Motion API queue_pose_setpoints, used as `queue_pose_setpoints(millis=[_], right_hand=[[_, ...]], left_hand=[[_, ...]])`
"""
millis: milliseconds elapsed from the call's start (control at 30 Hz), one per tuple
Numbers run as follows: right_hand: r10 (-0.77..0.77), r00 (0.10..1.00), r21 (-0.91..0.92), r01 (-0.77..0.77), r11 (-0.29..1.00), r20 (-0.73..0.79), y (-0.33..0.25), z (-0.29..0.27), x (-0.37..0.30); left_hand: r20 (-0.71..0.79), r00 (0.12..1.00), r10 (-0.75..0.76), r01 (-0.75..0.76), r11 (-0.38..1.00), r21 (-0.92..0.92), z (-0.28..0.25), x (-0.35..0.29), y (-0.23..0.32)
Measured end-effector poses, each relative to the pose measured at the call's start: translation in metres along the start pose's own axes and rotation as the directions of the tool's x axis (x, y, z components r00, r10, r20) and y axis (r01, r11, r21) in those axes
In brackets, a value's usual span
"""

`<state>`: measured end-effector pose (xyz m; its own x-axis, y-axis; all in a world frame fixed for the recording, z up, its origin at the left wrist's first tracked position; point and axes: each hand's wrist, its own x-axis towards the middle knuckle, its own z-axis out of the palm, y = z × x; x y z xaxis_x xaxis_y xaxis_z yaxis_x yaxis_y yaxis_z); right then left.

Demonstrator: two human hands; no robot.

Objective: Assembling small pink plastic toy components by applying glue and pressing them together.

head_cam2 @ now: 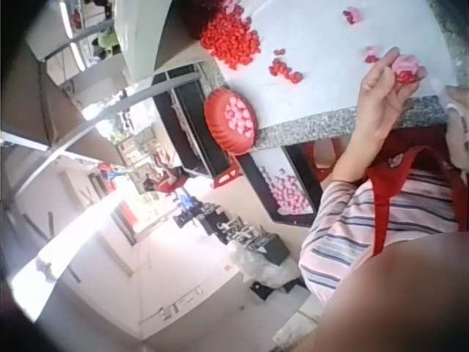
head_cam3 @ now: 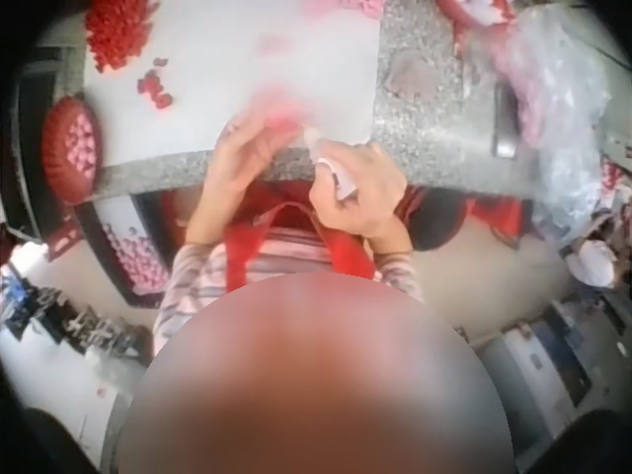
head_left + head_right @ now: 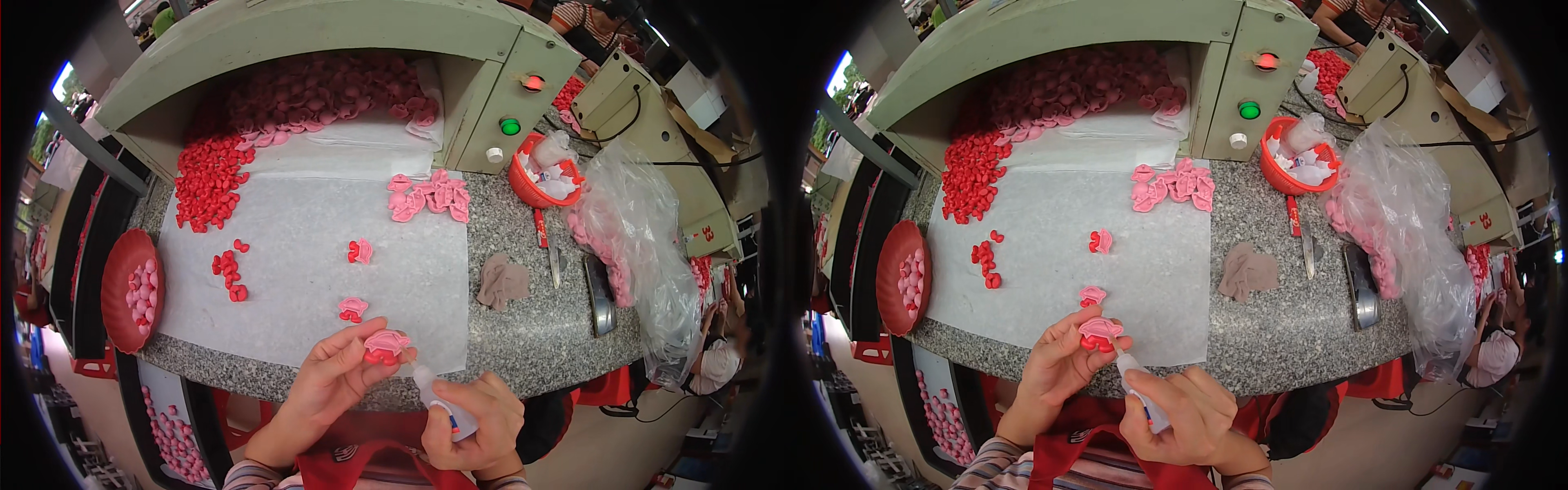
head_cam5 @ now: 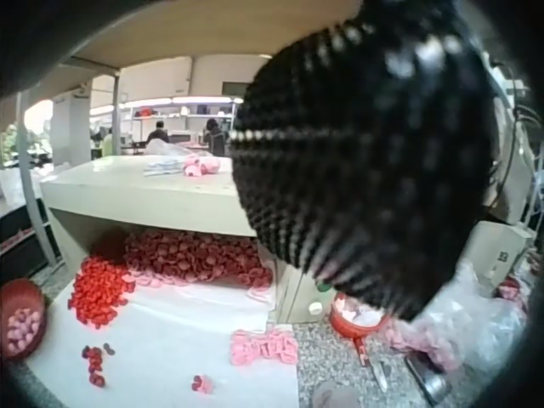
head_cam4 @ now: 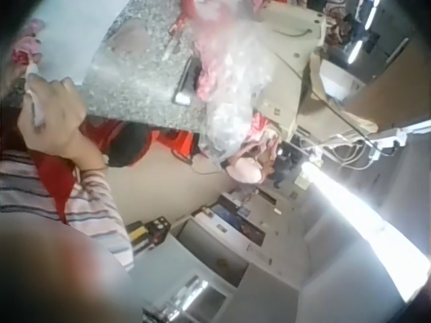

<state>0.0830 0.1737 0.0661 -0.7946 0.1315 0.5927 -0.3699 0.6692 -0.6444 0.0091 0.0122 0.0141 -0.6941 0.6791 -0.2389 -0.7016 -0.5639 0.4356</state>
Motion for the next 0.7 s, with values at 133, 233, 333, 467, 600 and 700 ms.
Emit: queue_pose_setpoints(millis=[133,233,333,467,600,700], right_hand=[[-0.005,1.0,-0.006,0.005,1.0,-0.007,0.0002,-0.0005,0.0011],[0.0,1.0,-0.013,-0.001,1.0,-0.008,0.0012,-0.0009,0.0009],[-0.001,1.0,-0.015,0.0,1.0,-0.005,0.0015,-0.0013,0.0011],[-0.011,1.0,-0.007,0.011,1.0,-0.028,0.0039,-0.0005,0.0003],[-0.013,1.0,-0.012,0.013,1.0,-0.018,0.0037,-0.0013,0.0001],[-0.014,1.0,-0.008,0.014,1.0,-0.024,0.0039,-0.0014,-0.0002]], left_hand=[[-0.045,0.999,0.014,-0.014,1.0,-0.006,0.0036,-0.0004,0.0008],[-0.089,0.996,0.024,-0.024,1.0,-0.004,0.0035,0.0012,-0.0004],[-0.093,0.995,0.031,-0.032,0.999,-0.008,0.0032,0.0011,-0.0004],[-0.097,0.995,0.035,-0.038,0.999,-0.021,0.0021,0.0011,0.0009],[-0.095,0.995,0.039,-0.044,0.998,-0.053,0.0013,0.0012,0.0014],[-0.099,0.994,0.036,-0.042,0.997,-0.061,0.001,0.0012,0.0017]])
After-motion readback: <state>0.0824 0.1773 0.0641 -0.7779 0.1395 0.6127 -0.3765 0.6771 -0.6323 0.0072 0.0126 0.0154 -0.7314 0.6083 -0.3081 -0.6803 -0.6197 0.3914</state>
